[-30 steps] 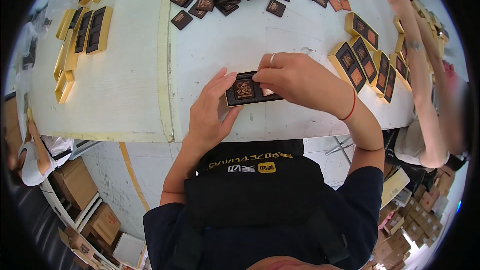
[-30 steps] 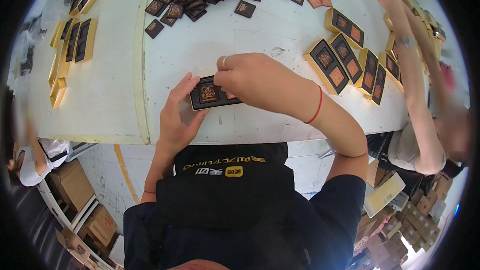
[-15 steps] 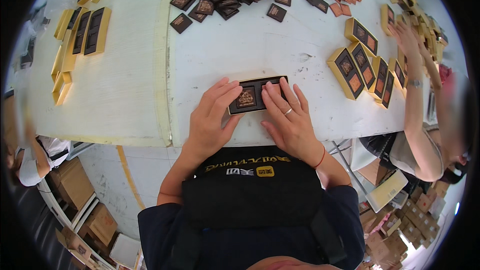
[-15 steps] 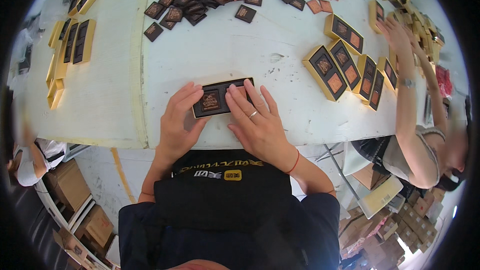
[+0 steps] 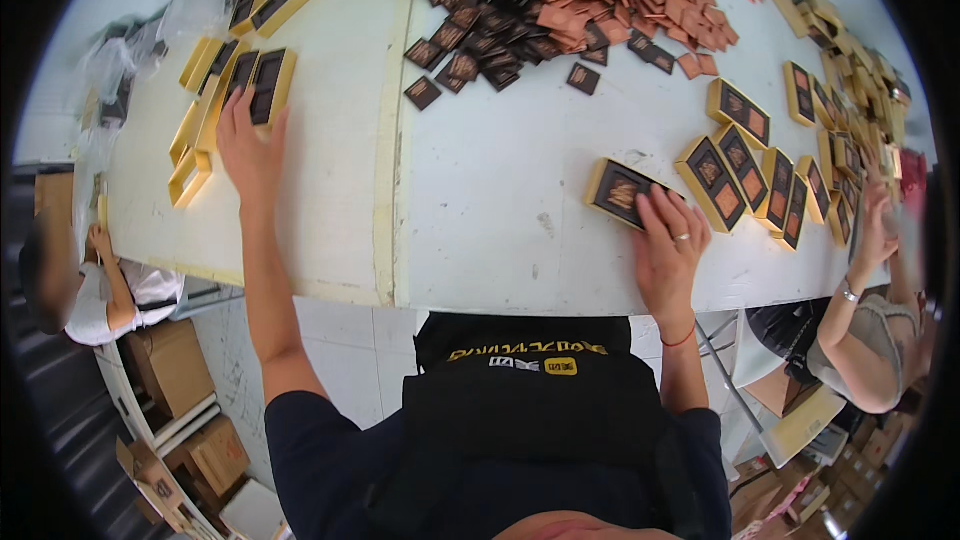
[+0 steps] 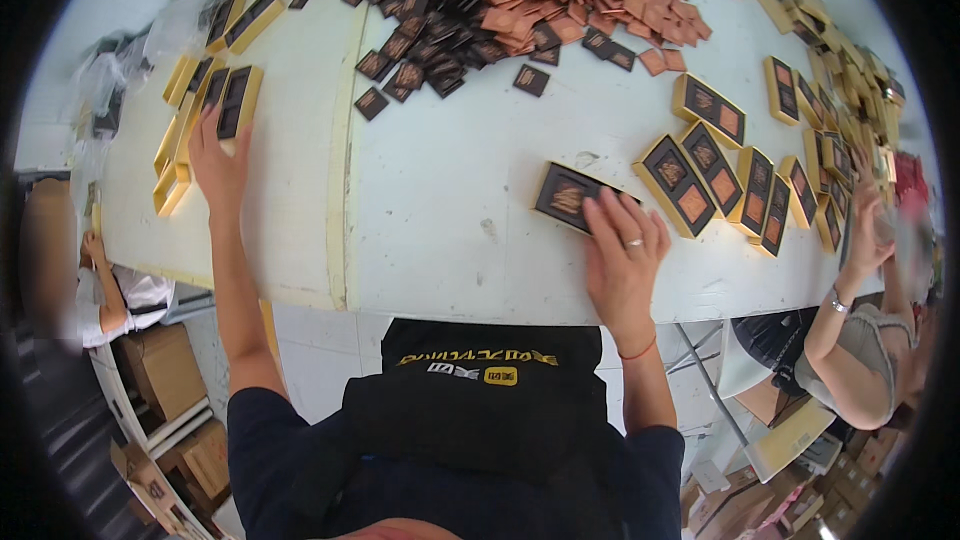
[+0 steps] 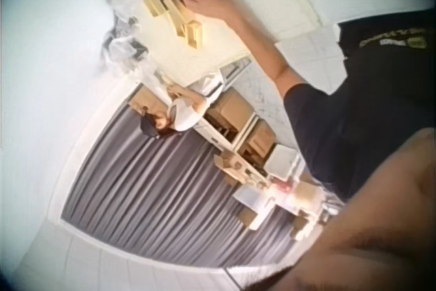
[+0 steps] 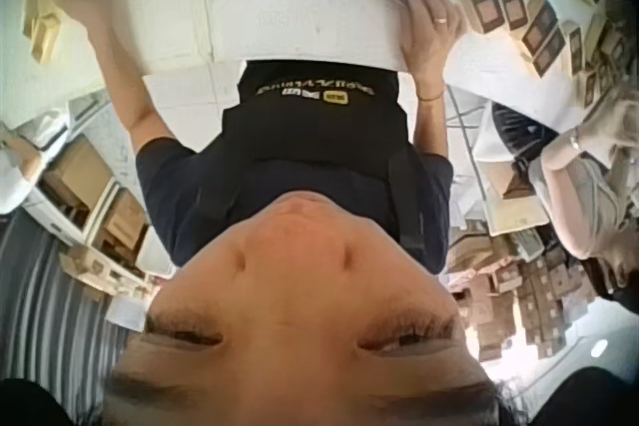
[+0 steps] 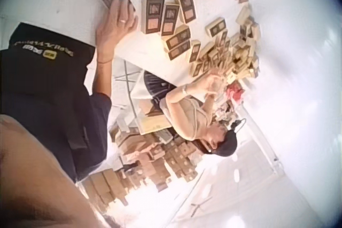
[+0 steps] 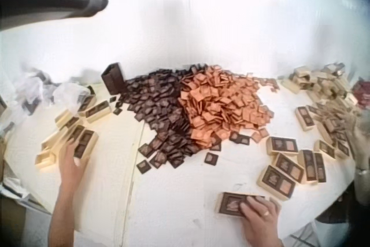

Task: The person assembles small cosmetic compacts by placing square inserts into black trays and closing them with gold lids. The person repeatedly picks up inserts and trays, aligns them, and secures the lids, then sets the finished units aside on the table.

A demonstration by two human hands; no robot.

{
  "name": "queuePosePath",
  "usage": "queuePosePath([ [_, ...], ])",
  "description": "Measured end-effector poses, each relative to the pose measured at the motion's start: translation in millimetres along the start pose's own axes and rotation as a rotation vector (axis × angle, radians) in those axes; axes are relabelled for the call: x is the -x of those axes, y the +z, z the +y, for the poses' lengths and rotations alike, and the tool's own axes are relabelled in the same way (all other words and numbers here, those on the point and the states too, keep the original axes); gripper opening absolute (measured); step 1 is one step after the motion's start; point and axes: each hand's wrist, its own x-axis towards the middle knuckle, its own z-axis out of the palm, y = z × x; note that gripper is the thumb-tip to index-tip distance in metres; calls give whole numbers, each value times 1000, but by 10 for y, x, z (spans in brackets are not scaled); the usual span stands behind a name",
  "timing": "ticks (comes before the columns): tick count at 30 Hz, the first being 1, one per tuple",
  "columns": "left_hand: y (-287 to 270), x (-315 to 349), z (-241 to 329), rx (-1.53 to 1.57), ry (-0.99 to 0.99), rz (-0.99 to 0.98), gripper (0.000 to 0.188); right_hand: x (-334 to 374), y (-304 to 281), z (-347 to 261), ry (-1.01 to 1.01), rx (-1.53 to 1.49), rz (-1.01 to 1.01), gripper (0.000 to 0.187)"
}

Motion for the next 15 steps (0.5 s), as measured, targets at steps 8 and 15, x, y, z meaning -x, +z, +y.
queuePosePath([
  [8,-251,377,325,260,-173,-271,30,-282,-150,217,152,-48,192,50],
  [15,-640,958,1429,738,60,-461,22,-1456,756,249,-162,-128,27,35],
])
